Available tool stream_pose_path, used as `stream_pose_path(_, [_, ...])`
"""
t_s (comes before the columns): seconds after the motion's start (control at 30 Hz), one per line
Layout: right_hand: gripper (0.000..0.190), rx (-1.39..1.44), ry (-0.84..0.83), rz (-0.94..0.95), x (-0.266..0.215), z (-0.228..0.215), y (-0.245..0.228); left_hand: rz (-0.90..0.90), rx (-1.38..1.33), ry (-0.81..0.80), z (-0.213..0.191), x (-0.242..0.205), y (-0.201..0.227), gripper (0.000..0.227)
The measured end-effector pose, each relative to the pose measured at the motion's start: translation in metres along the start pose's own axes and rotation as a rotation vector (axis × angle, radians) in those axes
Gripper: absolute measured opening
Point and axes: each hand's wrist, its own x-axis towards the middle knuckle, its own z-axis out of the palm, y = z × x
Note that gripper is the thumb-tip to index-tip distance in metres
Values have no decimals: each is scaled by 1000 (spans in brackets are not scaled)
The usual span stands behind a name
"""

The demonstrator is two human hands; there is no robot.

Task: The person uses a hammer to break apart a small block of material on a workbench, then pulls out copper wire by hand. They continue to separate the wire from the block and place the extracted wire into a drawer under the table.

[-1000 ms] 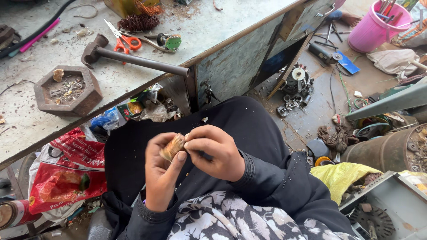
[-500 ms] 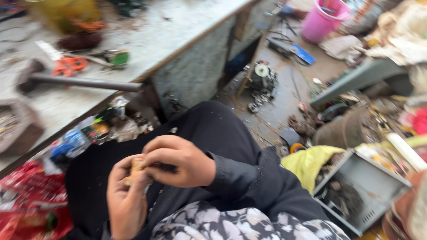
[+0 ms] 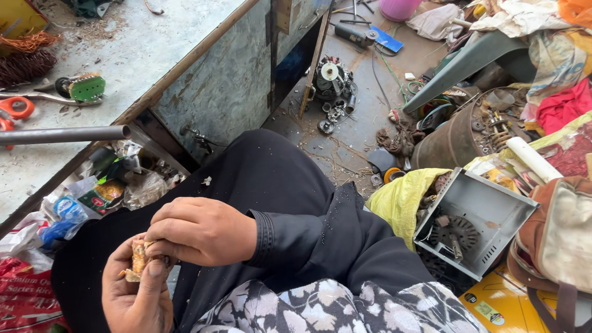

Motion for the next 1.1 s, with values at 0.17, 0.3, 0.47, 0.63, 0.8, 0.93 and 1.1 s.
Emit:
stream_pose_path(0.17, [13,88,48,114,-4,6,3,-4,46,16,9,-6,2,44])
stream_pose_path(0.3, [11,228,60,260,-10,12,1,24,87,7,20,-4,14,40])
stream_pose_path(0.47, [10,900,267,523,2,-4,12,161,590,-140,37,-5,33,31])
stream_pose_path(0.63, [23,345,-13,494,8,-27,19,99,380,-96,38,-4,31,30])
stream_pose_path(0.8, [28,365,-210,372,16,-30,6,65,157,-71,37,0,26,39])
stream_pose_path(0.93, [26,372,-250,350,16,-34,4,12,79,-39,34,0,22,57])
stream_pose_path(1.1, [10,403,-190,423,5,-25,13,67,26,-79,32,3,20,69])
